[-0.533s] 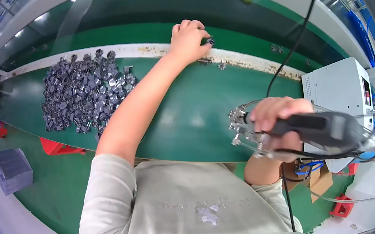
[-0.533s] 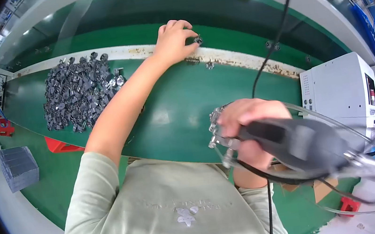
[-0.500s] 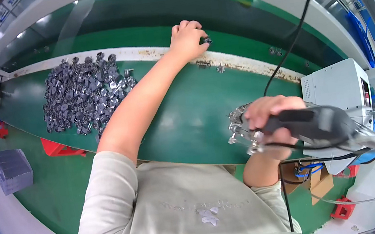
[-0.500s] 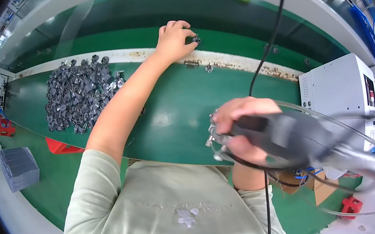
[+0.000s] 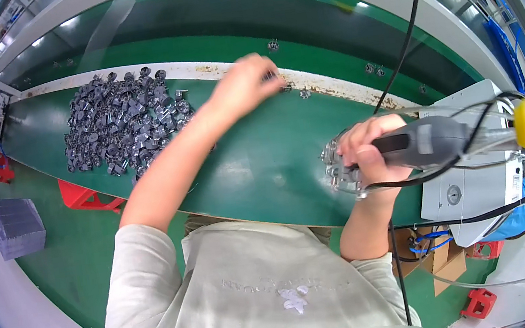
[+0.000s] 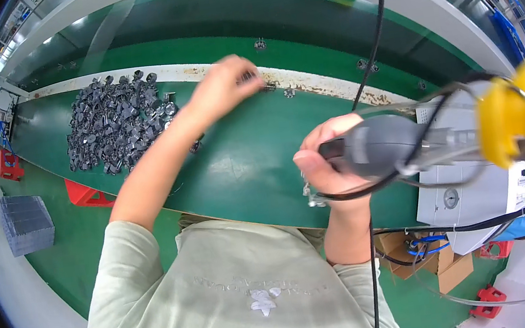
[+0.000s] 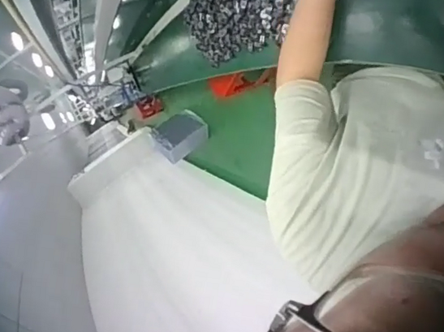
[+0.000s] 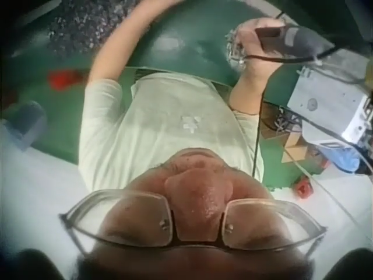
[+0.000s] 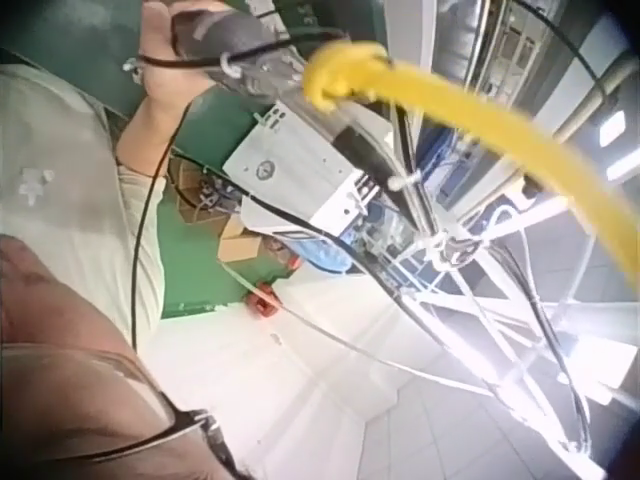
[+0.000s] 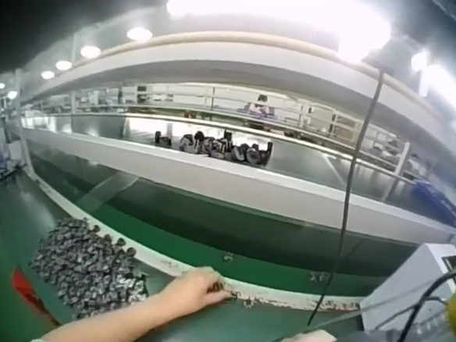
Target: The person assembles small circular plastic parts using a handheld assembly tool at a factory workstation.
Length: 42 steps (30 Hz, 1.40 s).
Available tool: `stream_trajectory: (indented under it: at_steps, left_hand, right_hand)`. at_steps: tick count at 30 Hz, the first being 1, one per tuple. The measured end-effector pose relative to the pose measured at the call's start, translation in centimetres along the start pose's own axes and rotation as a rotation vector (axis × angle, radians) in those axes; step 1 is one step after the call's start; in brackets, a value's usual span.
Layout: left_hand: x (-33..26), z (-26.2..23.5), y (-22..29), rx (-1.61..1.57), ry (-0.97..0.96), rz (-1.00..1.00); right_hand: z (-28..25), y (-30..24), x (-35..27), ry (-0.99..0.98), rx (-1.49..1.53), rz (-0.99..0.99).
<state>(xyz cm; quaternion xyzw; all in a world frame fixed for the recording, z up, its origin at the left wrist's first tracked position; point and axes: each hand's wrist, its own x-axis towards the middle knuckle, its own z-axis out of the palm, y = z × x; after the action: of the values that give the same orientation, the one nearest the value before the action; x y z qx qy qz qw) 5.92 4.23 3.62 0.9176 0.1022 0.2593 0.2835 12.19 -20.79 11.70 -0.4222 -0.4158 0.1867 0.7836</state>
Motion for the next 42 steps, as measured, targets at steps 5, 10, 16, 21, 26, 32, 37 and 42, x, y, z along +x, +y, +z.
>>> stream_trajectory:
  at_steps: [5,10,16,21,26,32,37,42]
  left_hand:
    - [-5.7,2.0,3.2,-0.056,-0.314,0.04]
    - [-7.0,1.7,3.1,-0.129,-0.22,0.111]
    - [-7.3,2.0,1.7,-0.299,-0.293,0.103]
    - [-7.5,2.5,1.9,-0.266,-0.25,0.152]
    - [-7.4,2.4,1.7,-0.279,-0.275,0.141]
    - [-7.4,2.6,1.8,-0.252,-0.297,0.148]
    - [-7.5,2.8,1.7,-0.254,-0.269,0.165]
    - [-7.5,2.7,1.7,-0.249,-0.291,0.156]
  right_hand:
    - [0.5,0.5,1.9,-0.042,0.1,-0.024]
    - [0.7,1.9,2.6,-0.08,0.039,-0.02]
    - [1.1,3.7,2.6,-0.083,0.07,-0.098]
    - [0.9,3.5,2.3,-0.101,0.023,-0.069]
    - [0.9,3.4,2.0,-0.054,0.025,-0.021]
    - [-0.2,3.5,1.9,-0.207,-0.059,-0.028]
    - [-0.4,3.9,1.9,-0.215,-0.068,-0.028]
    - [0.6,4.0,1.9,-0.095,-0.003,-0.042]
